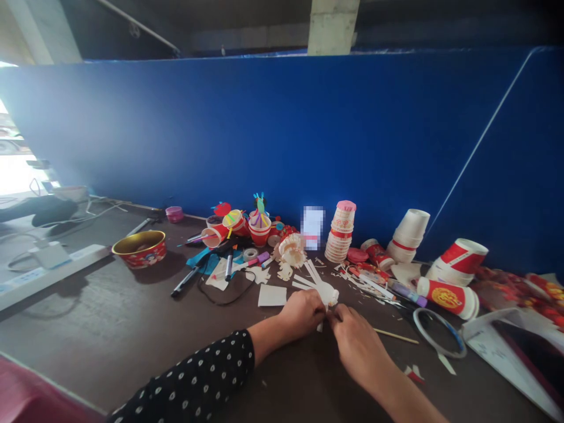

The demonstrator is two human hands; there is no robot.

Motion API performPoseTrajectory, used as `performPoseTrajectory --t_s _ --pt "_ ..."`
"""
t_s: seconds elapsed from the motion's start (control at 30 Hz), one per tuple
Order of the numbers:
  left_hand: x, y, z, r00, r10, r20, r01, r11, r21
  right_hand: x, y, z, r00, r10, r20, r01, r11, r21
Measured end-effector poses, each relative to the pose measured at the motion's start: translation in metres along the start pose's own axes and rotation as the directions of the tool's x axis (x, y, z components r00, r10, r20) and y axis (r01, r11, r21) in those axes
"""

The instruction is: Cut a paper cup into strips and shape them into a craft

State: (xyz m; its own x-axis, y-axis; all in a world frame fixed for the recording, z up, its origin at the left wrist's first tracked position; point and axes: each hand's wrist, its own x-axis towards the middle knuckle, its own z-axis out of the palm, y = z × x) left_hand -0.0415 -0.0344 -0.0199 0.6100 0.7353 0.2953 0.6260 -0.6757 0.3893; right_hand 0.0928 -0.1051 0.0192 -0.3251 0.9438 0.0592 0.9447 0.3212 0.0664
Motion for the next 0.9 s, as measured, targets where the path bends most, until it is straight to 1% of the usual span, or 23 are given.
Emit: performPoseTrajectory --t_s 0.1,0.3,0.43,0.6,0.7,0.9 --pt "-0.0001 0.0008 -0.0002 1.0 -0.012 0.011 0.012 1.0 0.007 -0.0022 -0.0015 -0.0016 1.0 -0.014 0.003 0.014 1.0 0.002" --pt "-0.0011 0.0018 -0.001 1.0 -0.01 0.003 0.01 1.0 0.001 -0.003 -0.0029 0.0022 0.999 -0.025 -0.039 0.023 0.998 -0.051" --pt "-0.0027 0.0036 -0.0023 0.999 -0.029 -0.014 0.028 1.0 -0.007 -0.0024 -0.0015 0.0018 0.998 -0.048 -0.028 0.046 0.997 -0.068" --pt "-0.0041 0.0048 -0.003 0.996 -0.064 -0.054 0.062 0.997 -0.036 -0.0017 0.0001 -0.002 0.998 -0.055 -0.019 0.054 0.997 -0.054" --pt "-0.0036 0.0042 -0.0028 0.997 -0.059 -0.058 0.057 0.998 -0.04 -0.0011 0.0001 -0.0025 0.998 -0.059 -0.013 0.059 0.997 -0.048" --pt "-0.0029 0.0019 -0.0012 0.996 -0.059 -0.06 0.057 0.998 -0.024 0.002 0.0015 0.0023 0.997 -0.067 -0.045 0.064 0.996 -0.058"
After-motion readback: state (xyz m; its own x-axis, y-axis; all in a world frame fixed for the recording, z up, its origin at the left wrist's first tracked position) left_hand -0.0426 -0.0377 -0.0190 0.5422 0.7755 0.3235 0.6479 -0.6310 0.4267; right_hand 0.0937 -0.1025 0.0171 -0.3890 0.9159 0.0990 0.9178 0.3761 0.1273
